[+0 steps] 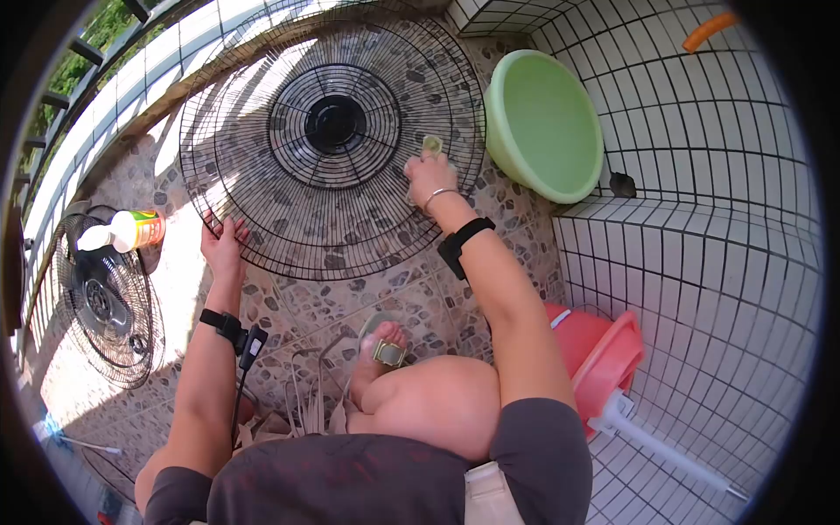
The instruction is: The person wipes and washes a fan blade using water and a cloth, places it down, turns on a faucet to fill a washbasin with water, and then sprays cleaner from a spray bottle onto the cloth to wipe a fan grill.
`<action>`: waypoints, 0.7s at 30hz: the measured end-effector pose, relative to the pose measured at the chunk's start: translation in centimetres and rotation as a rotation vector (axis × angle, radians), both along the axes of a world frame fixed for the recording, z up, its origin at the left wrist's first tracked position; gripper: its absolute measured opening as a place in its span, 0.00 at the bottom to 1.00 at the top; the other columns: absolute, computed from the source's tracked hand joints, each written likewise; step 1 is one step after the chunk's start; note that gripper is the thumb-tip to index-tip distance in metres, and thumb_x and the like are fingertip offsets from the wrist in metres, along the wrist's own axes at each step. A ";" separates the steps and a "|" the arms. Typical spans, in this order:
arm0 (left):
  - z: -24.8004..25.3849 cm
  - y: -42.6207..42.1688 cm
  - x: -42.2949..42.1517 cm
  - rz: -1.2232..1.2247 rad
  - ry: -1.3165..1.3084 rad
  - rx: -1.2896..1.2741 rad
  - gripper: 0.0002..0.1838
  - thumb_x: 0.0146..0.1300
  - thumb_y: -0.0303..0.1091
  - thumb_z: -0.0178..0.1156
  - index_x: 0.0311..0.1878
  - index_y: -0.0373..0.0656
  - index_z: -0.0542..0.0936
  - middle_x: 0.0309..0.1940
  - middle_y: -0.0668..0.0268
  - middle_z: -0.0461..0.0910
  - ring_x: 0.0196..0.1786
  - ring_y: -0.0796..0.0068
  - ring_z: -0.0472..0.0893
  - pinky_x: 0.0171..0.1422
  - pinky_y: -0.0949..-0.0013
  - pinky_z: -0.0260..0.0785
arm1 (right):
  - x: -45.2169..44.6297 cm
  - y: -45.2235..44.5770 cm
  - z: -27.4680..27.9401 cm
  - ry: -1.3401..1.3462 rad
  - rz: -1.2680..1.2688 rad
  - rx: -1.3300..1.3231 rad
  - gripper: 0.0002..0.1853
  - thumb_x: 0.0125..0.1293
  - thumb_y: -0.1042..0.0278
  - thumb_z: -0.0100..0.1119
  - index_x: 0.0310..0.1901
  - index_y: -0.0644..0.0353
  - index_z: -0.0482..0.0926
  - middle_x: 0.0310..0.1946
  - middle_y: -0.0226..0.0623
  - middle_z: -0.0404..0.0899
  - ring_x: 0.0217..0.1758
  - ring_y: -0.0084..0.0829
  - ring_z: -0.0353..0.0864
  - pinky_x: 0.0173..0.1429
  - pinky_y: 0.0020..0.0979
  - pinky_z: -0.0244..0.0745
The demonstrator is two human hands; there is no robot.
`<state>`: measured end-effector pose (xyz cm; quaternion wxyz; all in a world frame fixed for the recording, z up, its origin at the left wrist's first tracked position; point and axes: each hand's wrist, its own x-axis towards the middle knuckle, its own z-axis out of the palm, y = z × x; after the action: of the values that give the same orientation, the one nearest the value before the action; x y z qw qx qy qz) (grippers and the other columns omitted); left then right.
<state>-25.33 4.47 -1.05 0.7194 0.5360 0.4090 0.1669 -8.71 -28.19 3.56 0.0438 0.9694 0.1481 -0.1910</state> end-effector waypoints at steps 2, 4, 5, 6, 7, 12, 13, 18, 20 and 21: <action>-1.3 2.5 0.3 -0.092 0.059 0.137 0.22 0.64 0.28 0.56 0.61 0.40 0.65 0.41 0.62 0.75 0.38 0.71 0.79 0.37 0.71 0.72 | 1.8 -1.2 0.2 -0.072 0.007 0.300 0.11 0.59 0.65 0.56 0.44 0.53 0.77 0.48 0.40 0.74 0.52 0.44 0.71 0.52 0.42 0.71; -1.2 3.9 0.1 -0.280 0.292 0.440 0.27 0.60 0.31 0.61 0.60 0.33 0.64 0.42 0.58 0.76 0.42 0.65 0.78 0.43 0.65 0.69 | 2.6 -3.1 -0.3 -0.135 0.013 0.811 0.10 0.64 0.65 0.53 0.44 0.58 0.78 0.43 0.37 0.78 0.46 0.35 0.76 0.50 0.35 0.69; 0.6 3.0 0.7 -0.282 0.279 0.452 0.27 0.60 0.31 0.61 0.60 0.33 0.64 0.42 0.58 0.76 0.42 0.65 0.78 0.43 0.65 0.69 | 2.6 -3.2 0.6 -0.151 0.011 0.820 0.10 0.64 0.65 0.53 0.44 0.58 0.78 0.43 0.37 0.78 0.46 0.35 0.76 0.50 0.35 0.69; 3.4 0.4 1.6 -0.185 0.429 0.950 0.29 0.59 0.32 0.61 0.61 0.33 0.63 0.44 0.55 0.75 0.46 0.63 0.76 0.48 0.64 0.67 | 2.6 -2.9 2.3 0.166 -0.240 1.149 0.11 0.67 0.65 0.50 0.45 0.60 0.78 0.43 0.36 0.78 0.45 0.32 0.76 0.50 0.33 0.69; 6.1 -1.8 2.2 -0.054 0.583 1.441 0.31 0.59 0.34 0.61 0.62 0.33 0.62 0.46 0.52 0.75 0.51 0.61 0.75 0.53 0.63 0.65 | 2.2 -2.4 3.6 0.516 -0.489 1.449 0.11 0.69 0.66 0.48 0.46 0.61 0.77 0.43 0.34 0.78 0.44 0.29 0.77 0.51 0.31 0.69; 8.9 -7.6 5.3 -0.570 -0.068 0.234 0.32 0.64 0.36 0.57 0.67 0.35 0.57 0.51 0.56 0.74 0.57 0.65 0.72 0.62 0.66 0.60 | -1.2 3.3 10.3 0.872 -0.590 1.916 0.12 0.71 0.65 0.45 0.44 0.64 0.77 0.42 0.33 0.79 0.47 0.23 0.76 0.56 0.29 0.69; 9.5 -8.6 5.7 -0.517 -0.054 -0.231 0.29 0.65 0.36 0.56 0.66 0.36 0.61 0.50 0.59 0.76 0.55 0.69 0.73 0.61 0.67 0.62 | -2.1 4.3 11.0 0.952 -0.631 1.935 0.12 0.71 0.65 0.47 0.44 0.64 0.77 0.41 0.33 0.80 0.46 0.23 0.77 0.54 0.28 0.70; 10.7 -7.5 5.6 -0.530 -0.162 -0.462 0.13 0.66 0.31 0.55 0.52 0.40 0.72 0.42 0.65 0.80 0.44 0.75 0.79 0.49 0.71 0.72 | -3.7 4.9 10.1 0.827 -0.435 1.609 0.07 0.62 0.72 0.60 0.41 0.60 0.76 0.36 0.27 0.78 0.39 0.18 0.76 0.47 0.23 0.72; 10.9 -6.6 5.8 -0.459 -0.142 -0.327 0.06 0.67 0.28 0.51 0.46 0.43 0.72 0.41 0.66 0.80 0.39 0.74 0.82 0.39 0.69 0.77 | -3.8 4.5 8.5 0.721 -0.350 1.523 0.07 0.60 0.74 0.62 0.39 0.60 0.75 0.34 0.26 0.77 0.38 0.17 0.75 0.45 0.21 0.72; 10.8 -6.2 5.7 -0.472 -0.141 -0.326 0.06 0.67 0.28 0.51 0.46 0.43 0.72 0.41 0.66 0.80 0.39 0.74 0.82 0.39 0.69 0.77 | -3.8 4.4 7.8 0.621 -0.261 1.425 0.08 0.58 0.76 0.63 0.37 0.59 0.75 0.32 0.24 0.76 0.37 0.15 0.74 0.44 0.20 0.71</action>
<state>-19.62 -1.71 9.77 0.8416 0.4808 0.2434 -0.0362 -12.55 -23.77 11.34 -0.6545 0.6756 0.1252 -0.3156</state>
